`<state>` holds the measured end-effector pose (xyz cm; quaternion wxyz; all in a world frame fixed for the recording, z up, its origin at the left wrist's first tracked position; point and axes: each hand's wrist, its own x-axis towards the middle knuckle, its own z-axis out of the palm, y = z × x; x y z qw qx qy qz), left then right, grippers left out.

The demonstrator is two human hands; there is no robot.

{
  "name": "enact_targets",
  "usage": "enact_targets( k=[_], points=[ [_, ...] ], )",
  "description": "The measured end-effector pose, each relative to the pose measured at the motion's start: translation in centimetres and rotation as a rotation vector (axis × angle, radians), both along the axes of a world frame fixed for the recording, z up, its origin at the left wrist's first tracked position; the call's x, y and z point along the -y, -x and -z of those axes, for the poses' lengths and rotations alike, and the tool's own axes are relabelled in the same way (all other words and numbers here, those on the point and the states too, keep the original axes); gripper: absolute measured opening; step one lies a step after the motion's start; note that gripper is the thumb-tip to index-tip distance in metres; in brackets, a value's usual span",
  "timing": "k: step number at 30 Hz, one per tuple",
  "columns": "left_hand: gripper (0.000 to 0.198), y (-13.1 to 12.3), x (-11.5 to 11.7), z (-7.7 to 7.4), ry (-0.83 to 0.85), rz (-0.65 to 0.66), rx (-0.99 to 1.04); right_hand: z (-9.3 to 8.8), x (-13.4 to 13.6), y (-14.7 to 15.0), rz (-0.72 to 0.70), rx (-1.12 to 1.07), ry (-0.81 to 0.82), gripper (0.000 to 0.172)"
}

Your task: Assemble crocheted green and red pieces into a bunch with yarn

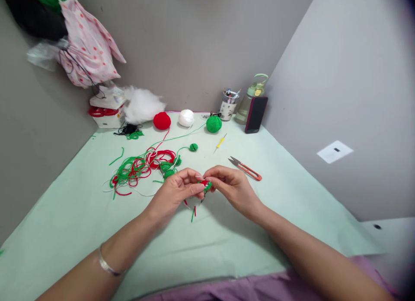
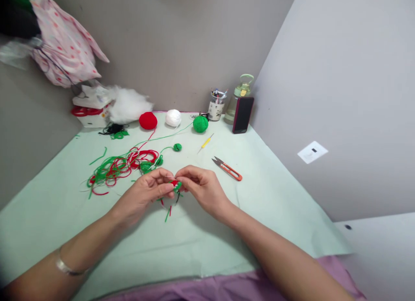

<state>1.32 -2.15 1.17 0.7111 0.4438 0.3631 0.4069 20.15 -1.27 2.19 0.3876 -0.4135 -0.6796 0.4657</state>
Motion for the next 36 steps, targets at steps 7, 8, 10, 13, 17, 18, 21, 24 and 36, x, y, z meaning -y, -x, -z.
enact_targets(
  k=[7, 8, 10, 13, 17, 18, 21, 24, 36],
  points=[
    [0.021, 0.4, -0.2, 0.4, -0.027, -0.005, -0.055, -1.3, -0.7, -2.0, 0.165, 0.193, -0.364, 0.008],
    [0.022, 0.4, -0.2, 0.5, -0.038, -0.021, -0.065, -1.5, -0.6, -2.2, 0.161, 0.222, -0.395, 0.010],
    [0.023, 0.4, -0.4, 0.7, -0.051, -0.060, -0.086, -1.8, -0.5, -2.5, 0.126, 0.274, -0.460, 0.013],
    [0.024, 0.4, -0.5, 0.8, -0.046, -0.109, -0.106, -1.9, -0.2, -2.5, 0.058, 0.330, -0.592, 0.015],
    [0.024, 0.3, -0.5, 0.7, -0.053, -0.125, -0.112, -1.6, -0.2, -2.4, 0.028, 0.457, -0.753, 0.017],
    [0.025, 0.3, -0.5, 0.6, -0.057, -0.124, -0.113, -1.5, -0.2, -2.4, 0.032, 0.488, -0.784, 0.017],
    [0.025, 0.2, -0.5, 0.5, -0.070, -0.124, -0.115, -1.4, -0.3, -2.4, 0.043, 0.555, -0.851, 0.017],
    [0.024, 0.2, -0.4, 0.3, -0.069, -0.121, -0.121, -1.4, -0.3, -2.5, 0.055, 0.592, -0.859, 0.018],
    [0.025, 0.3, -0.5, 0.6, -0.083, -0.096, -0.147, -1.5, -0.3, -2.7, 0.012, 0.598, -0.812, 0.021]
  ],
)
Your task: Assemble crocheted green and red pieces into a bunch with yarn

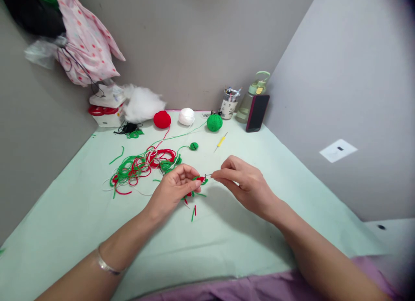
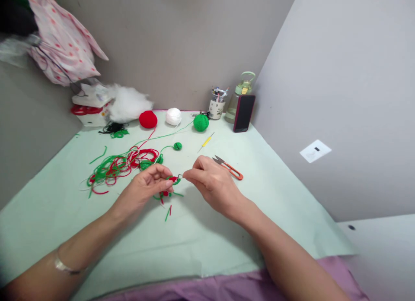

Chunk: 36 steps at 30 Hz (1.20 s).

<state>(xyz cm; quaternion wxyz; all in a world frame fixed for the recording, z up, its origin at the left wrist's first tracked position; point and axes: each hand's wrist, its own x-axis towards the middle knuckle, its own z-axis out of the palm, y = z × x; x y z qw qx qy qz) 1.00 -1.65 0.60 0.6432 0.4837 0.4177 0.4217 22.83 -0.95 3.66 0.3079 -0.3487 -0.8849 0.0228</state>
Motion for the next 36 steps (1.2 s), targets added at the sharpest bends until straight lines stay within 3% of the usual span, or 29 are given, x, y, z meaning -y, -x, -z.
enact_targets(
  k=[5, 12, 17, 36],
  points=[
    [0.024, 0.0, 0.1, -0.4, 0.024, 0.056, 0.030, -0.2, -0.1, -0.3, -0.044, -0.050, 0.135, 0.022],
    [0.021, 0.1, 0.3, -0.7, 0.041, 0.157, 0.067, -0.8, -0.6, -0.8, -0.109, -0.198, 0.506, 0.016],
    [0.020, 0.1, 0.3, -0.8, 0.017, 0.210, 0.089, -0.7, -1.0, -0.8, -0.148, -0.253, 0.662, 0.016],
    [0.023, 0.0, 0.3, -0.3, -0.022, 0.207, 0.064, -0.5, -1.4, -0.8, -0.231, -0.301, 0.782, 0.020]
  ],
)
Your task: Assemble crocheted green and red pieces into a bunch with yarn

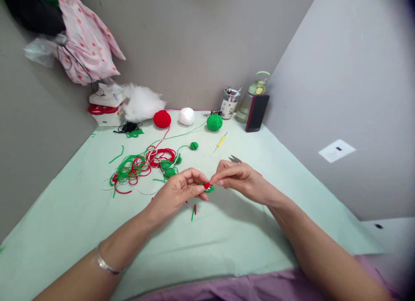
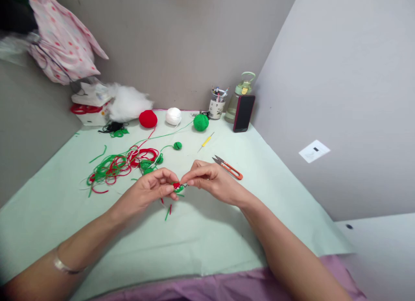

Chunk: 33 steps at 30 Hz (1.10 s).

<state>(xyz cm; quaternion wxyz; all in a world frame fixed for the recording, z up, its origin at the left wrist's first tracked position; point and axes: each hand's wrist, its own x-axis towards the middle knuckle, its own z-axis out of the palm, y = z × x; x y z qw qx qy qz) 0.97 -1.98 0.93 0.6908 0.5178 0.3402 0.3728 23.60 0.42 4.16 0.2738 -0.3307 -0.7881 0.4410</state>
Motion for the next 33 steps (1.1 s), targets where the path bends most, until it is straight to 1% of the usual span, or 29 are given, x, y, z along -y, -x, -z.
enact_targets(
  k=[6, 9, 11, 13, 16, 18, 20, 22, 24, 26, 27, 30, 31, 33],
  points=[
    [0.017, 0.0, 0.1, 0.1, -0.003, 0.029, 0.007, 0.1, -0.4, -0.4, -0.065, -0.039, 0.065, 0.020],
    [0.016, 0.0, 0.1, 0.0, -0.003, 0.036, 0.014, 0.0, -0.5, -0.4, -0.074, -0.041, 0.115, 0.018],
    [0.017, 0.0, 0.1, -0.1, 0.003, 0.035, 0.019, 0.0, -0.4, -0.2, -0.042, -0.030, 0.157, 0.017],
    [0.017, 0.0, 0.1, -0.2, 0.014, 0.022, 0.026, 0.0, -0.3, 0.2, 0.030, -0.028, 0.190, 0.014],
    [0.018, -0.1, 0.1, -0.2, 0.036, -0.016, 0.033, 0.3, 0.1, 0.9, 0.159, -0.046, 0.161, 0.011],
    [0.020, -0.2, 0.1, -0.2, 0.051, -0.059, 0.036, 0.5, 0.6, 1.3, 0.218, -0.036, 0.074, 0.009],
    [0.023, -0.3, 0.1, -0.1, 0.063, -0.103, 0.040, 0.8, 1.3, 1.8, 0.243, -0.003, -0.067, 0.010],
    [0.026, -0.4, 0.0, 0.0, 0.073, -0.144, 0.039, 1.0, 2.0, 2.2, 0.219, 0.039, -0.269, 0.018],
    [0.028, -0.5, -0.1, 0.1, 0.077, -0.178, 0.030, 1.2, 2.6, 2.5, 0.170, 0.106, -0.523, 0.023],
    [0.030, -0.6, -0.1, 0.2, 0.081, -0.197, 0.022, 1.5, 2.9, 2.7, 0.136, 0.210, -0.755, 0.022],
    [0.031, -0.6, -0.1, 0.3, 0.083, -0.201, 0.021, 1.7, 2.9, 2.8, 0.130, 0.272, -0.844, 0.021],
    [0.034, -0.8, -0.1, 0.5, 0.092, -0.208, 0.020, 2.0, 2.8, 2.8, 0.116, 0.428, -1.006, 0.021],
    [0.035, -0.9, -0.1, 0.5, 0.091, -0.215, 0.018, 2.0, 2.9, 2.9, 0.113, 0.446, -1.052, 0.020],
    [0.034, -1.0, -0.1, 0.5, 0.075, -0.225, 0.003, 1.6, 3.1, 3.1, 0.127, 0.403, -1.134, 0.017]
  ],
)
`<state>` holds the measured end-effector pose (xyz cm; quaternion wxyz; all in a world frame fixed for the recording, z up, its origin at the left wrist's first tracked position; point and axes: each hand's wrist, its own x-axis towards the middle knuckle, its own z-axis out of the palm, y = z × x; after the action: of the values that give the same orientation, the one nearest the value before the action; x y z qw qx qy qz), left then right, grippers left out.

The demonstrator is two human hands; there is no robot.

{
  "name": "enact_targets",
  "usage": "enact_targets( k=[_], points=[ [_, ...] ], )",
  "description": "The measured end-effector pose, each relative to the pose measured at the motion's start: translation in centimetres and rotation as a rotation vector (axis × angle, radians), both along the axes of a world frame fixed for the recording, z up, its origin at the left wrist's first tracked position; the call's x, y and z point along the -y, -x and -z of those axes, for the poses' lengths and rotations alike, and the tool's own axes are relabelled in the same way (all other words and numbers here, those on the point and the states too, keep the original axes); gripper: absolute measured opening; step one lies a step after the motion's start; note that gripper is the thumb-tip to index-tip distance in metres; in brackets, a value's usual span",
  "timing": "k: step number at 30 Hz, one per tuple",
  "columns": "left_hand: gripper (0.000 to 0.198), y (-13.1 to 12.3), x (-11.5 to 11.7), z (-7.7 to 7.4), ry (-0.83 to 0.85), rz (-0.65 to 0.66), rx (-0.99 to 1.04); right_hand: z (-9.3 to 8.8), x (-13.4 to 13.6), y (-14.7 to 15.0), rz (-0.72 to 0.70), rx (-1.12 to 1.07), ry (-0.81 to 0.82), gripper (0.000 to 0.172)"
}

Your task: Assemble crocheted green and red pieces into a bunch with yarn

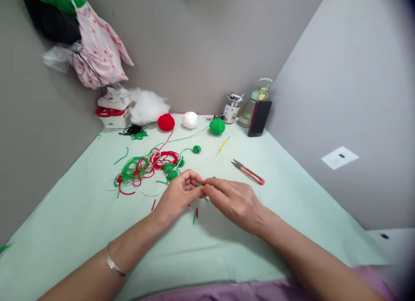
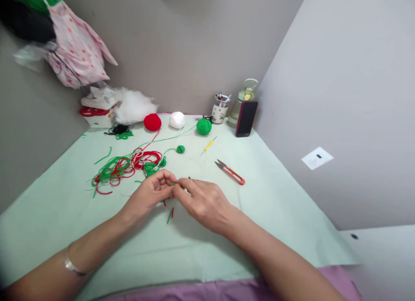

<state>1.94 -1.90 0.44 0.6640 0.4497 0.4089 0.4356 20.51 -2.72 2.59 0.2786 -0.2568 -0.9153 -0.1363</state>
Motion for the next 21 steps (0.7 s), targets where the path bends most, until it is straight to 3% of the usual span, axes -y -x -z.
enact_targets(
  k=[2, 3, 7, 9, 12, 14, 15, 16, 18, 21],
  points=[
    [0.031, 0.0, -0.1, 0.0, -0.023, -0.013, -0.044, -0.9, 0.6, 0.2, -0.042, -0.103, 0.013, 0.014],
    [0.030, 0.0, -0.1, 0.0, -0.027, -0.024, -0.072, -1.5, 1.1, 0.3, -0.065, -0.159, 0.097, 0.013],
    [0.025, 0.1, -0.4, 0.1, 0.002, -0.082, -0.125, -4.0, 2.9, -0.8, -0.289, -0.466, 0.792, 0.015],
    [0.025, 0.2, -0.5, 0.2, 0.011, -0.110, -0.111, -5.0, 3.5, -2.1, -0.409, -0.646, 1.026, 0.008],
    [0.026, 0.4, -0.6, 0.5, 0.004, -0.133, -0.102, -5.8, 3.5, -4.3, -0.581, -0.937, 1.112, 0.018],
    [0.026, 0.6, -0.7, 0.6, -0.009, -0.117, -0.094, -5.9, 2.9, -5.2, -0.732, -0.944, 1.146, 0.018],
    [0.026, 0.6, -0.7, 0.7, -0.014, -0.103, -0.082, -5.9, 2.5, -5.4, -0.734, -0.925, 1.155, 0.014],
    [0.026, 0.6, -0.6, 0.7, -0.018, -0.094, -0.064, -5.9, 2.1, -5.4, -0.665, -0.889, 1.151, 0.011],
    [0.026, 0.7, -0.6, 0.6, -0.020, -0.088, -0.022, -5.7, 1.4, -4.9, -0.382, -0.783, 1.055, 0.008],
    [0.025, 0.7, -0.3, 0.4, -0.014, -0.073, 0.005, -4.9, 0.5, -3.3, -0.032, -0.527, 0.739, 0.011]
  ],
)
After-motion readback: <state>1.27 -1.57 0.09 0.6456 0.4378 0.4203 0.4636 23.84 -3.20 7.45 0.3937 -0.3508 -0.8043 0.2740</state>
